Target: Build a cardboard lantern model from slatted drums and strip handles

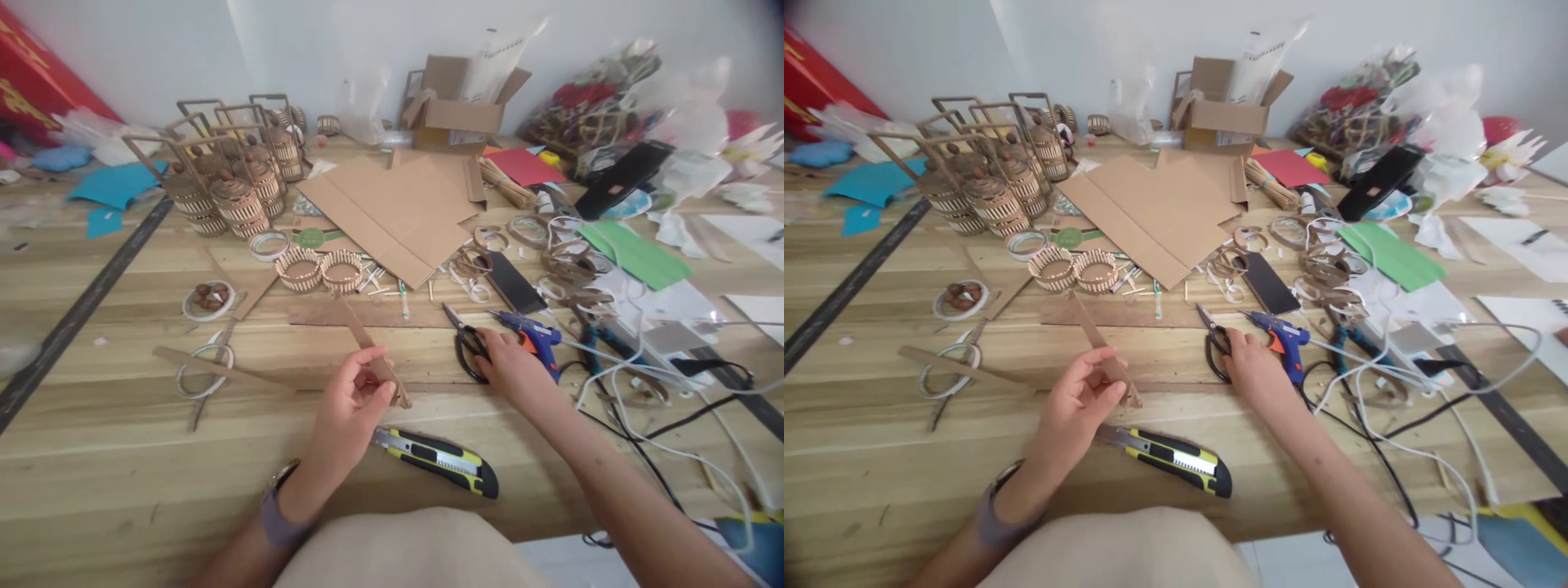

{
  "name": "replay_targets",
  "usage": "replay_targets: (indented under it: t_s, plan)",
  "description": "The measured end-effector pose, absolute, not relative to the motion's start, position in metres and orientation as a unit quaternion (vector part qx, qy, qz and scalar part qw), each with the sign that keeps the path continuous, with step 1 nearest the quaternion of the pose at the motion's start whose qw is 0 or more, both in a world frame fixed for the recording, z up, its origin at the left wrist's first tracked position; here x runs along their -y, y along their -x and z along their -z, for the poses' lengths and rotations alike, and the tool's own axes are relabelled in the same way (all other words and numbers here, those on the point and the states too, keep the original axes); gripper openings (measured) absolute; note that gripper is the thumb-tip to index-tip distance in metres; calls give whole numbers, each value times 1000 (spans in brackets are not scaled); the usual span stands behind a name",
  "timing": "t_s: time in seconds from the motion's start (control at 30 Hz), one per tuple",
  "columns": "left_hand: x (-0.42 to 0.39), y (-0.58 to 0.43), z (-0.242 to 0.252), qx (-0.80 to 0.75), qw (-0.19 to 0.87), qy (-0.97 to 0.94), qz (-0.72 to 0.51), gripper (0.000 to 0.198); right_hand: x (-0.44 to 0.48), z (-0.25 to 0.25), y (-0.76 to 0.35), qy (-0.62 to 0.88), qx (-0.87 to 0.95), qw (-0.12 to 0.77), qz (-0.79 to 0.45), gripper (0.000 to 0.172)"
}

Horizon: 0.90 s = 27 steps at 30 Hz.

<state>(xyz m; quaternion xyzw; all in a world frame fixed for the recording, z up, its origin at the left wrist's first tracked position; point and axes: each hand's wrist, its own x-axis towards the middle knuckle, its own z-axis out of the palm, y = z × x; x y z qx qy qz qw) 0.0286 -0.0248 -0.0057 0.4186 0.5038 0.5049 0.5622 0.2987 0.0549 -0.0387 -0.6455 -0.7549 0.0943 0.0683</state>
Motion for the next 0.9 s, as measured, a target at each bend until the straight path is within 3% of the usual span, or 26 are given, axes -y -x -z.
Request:
replay_targets:
  t_s: [0.13, 0.23, 0.33, 0.4, 0.57, 0.9]
  plan:
    - [27, -28, 13, -463, 583, -397, -537, 51, -50, 19, -297, 623, 755, 110, -172, 38]
    - [26, -26, 15, -436, 596, -375, -561, 54, -23, -7, -285, 560, 687, 198, -420, 42]
    - [25, -22, 11, -419, 597, -359, -582, 55, 14, -21, -266, 497, 628, 219, -557, 57]
    - [25, -19, 6, -419, 589, -356, -592, 56, 33, -21, -254, 458, 638, 234, -573, 61]
    - [26, -13, -6, -404, 551, -372, -629, 57, 47, -16, -231, 429, 699, 239, -520, 51]
    - [33, -16, -6, -417, 558, -375, -612, 57, 42, -20, -200, 402, 696, 202, -559, 63]
